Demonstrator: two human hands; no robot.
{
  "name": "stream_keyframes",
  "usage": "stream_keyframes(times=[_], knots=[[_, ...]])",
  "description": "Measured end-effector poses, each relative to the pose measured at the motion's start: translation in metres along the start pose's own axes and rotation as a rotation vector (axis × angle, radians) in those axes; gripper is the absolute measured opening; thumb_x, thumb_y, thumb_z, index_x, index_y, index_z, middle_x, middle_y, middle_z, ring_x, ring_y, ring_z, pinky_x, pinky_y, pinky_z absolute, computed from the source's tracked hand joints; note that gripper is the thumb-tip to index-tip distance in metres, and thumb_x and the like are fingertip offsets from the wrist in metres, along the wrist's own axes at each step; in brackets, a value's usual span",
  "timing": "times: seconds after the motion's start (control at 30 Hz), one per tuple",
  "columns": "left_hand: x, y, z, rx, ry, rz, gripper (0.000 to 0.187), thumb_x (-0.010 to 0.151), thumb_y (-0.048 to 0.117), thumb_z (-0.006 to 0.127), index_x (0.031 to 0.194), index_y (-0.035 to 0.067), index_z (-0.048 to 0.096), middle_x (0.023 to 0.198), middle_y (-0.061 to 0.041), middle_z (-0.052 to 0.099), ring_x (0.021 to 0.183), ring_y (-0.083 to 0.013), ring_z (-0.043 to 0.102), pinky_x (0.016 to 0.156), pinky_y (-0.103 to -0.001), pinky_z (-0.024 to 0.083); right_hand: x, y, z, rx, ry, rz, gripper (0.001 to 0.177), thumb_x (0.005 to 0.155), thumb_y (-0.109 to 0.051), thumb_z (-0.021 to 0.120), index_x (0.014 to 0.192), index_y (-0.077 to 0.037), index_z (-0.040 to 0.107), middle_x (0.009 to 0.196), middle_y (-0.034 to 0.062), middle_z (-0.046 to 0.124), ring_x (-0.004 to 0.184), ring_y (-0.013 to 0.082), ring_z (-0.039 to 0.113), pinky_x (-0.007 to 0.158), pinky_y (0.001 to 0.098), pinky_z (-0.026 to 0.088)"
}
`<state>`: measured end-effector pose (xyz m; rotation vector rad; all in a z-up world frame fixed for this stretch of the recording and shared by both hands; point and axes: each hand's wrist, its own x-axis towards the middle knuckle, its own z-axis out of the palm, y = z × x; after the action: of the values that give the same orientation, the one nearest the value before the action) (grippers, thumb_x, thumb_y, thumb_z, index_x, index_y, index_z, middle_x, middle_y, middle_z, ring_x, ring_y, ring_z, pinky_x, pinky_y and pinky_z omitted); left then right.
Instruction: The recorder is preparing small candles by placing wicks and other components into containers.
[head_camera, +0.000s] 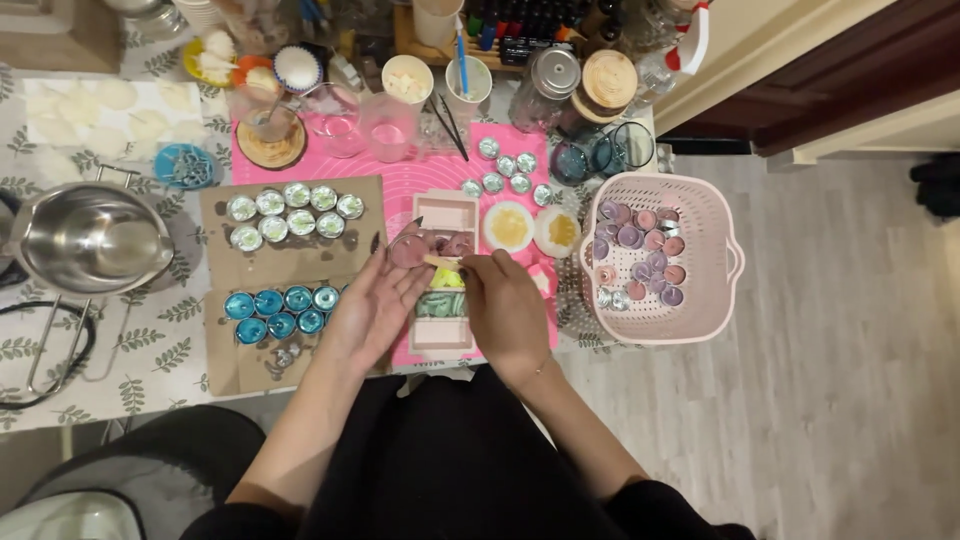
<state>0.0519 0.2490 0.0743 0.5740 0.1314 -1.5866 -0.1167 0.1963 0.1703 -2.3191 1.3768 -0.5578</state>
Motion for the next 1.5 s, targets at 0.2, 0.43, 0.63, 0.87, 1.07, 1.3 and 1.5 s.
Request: stream_keyframes(times=[0.2, 0.43, 0.63, 0.87, 1.07, 1.3, 1.5], knots=[[-0.008, 0.013, -0.01, 0.269, 0.065, 0.152, 0.043, 0.109, 0.022, 0.046, 0.134, -0.012, 0.052, 0.129, -0.025, 0.065, 0.122, -0.0322, 0.065, 0.114, -0.046, 0.049, 0.001, -0.043, 0.018, 0.057, 0.002, 0.048, 0.015, 0.095, -0.016, 0.064, 0.104, -0.008, 0.072, 0.095, 0.0094, 0.074, 0.074, 0.0318, 0.071, 0.058, 0.0418, 0.054], [-0.028, 0.042, 0.013, 0.409, 0.097, 0.233, 0.045, 0.108, 0.026, 0.043, 0.134, -0.008, 0.055, 0.129, -0.019, 0.068, 0.125, -0.0268, 0.066, 0.111, -0.039, 0.051, 0.002, -0.071, 0.035, 0.003, -0.043, 0.073, 0.016, 0.097, -0.021, 0.063, 0.1, -0.01, 0.073, 0.082, 0.011, 0.073, 0.066, 0.0334, 0.069, 0.056, 0.0439, 0.053], [-0.032, 0.056, 0.0, 0.441, 0.213, 0.244, 0.038, 0.107, 0.025, 0.05, 0.129, -0.003, 0.063, 0.124, -0.015, 0.069, 0.111, -0.0244, 0.069, 0.1, -0.038, 0.058, 0.002, -0.084, 0.05, 0.068, 0.014, 0.015, 0.015, 0.099, -0.02, 0.062, 0.099, -0.009, 0.072, 0.072, 0.0124, 0.07, 0.063, 0.0328, 0.069, 0.055, 0.0445, 0.052], [-0.041, 0.065, 0.003, 0.476, 0.207, 0.278, 0.035, 0.105, 0.024, 0.053, 0.123, -0.004, 0.066, 0.117, -0.013, 0.074, 0.108, -0.0204, 0.073, 0.097, -0.035, 0.059, 0.005, -0.1, 0.052, 0.089, -0.103, 0.076, 0.019, 0.097, -0.022, 0.06, 0.1, -0.006, 0.07, 0.061, 0.0131, 0.068, 0.056, 0.0327, 0.07, 0.053, 0.045, 0.052], [-0.037, 0.064, -0.021, 0.512, 0.21, 0.314, 0.031, 0.107, 0.022, 0.056, 0.116, -0.006, 0.067, 0.112, -0.012, 0.074, 0.099, -0.0165, 0.071, 0.094, -0.033, 0.059, 0.008, -0.105, 0.057, 0.072, -0.126, 0.068, 0.021, 0.096, -0.022, 0.059, 0.097, -0.005, 0.071, 0.062, 0.0183, 0.068, 0.057, 0.0371, 0.068, 0.055, 0.049, 0.052], [-0.036, 0.062, -0.003, 0.471, 0.238, 0.246, 0.027, 0.106, 0.022, 0.057, 0.108, -0.001, 0.072, 0.105, -0.009, 0.074, 0.091, -0.0129, 0.07, 0.087, -0.029, 0.059, 0.004, -0.093, 0.07, 0.084, -0.123, 0.11, 0.024, 0.098, -0.023, 0.056, 0.089, -0.004, 0.069, 0.063, 0.0194, 0.067, 0.06, 0.0388, 0.068, 0.057, 0.0503, 0.053], [-0.014, 0.039, -0.054, 0.56, 0.147, 0.292, 0.031, 0.115, 0.019, 0.059, 0.11, -0.009, 0.073, 0.099, -0.007, 0.067, 0.087, -0.0123, 0.061, 0.084, -0.03, 0.055, 0.004, -0.079, 0.076, 0.047, -0.156, 0.161, 0.029, 0.099, -0.026, 0.052, 0.088, -0.005, 0.069, 0.067, 0.0203, 0.068, 0.064, 0.0398, 0.069, 0.061, 0.0523, 0.053]])
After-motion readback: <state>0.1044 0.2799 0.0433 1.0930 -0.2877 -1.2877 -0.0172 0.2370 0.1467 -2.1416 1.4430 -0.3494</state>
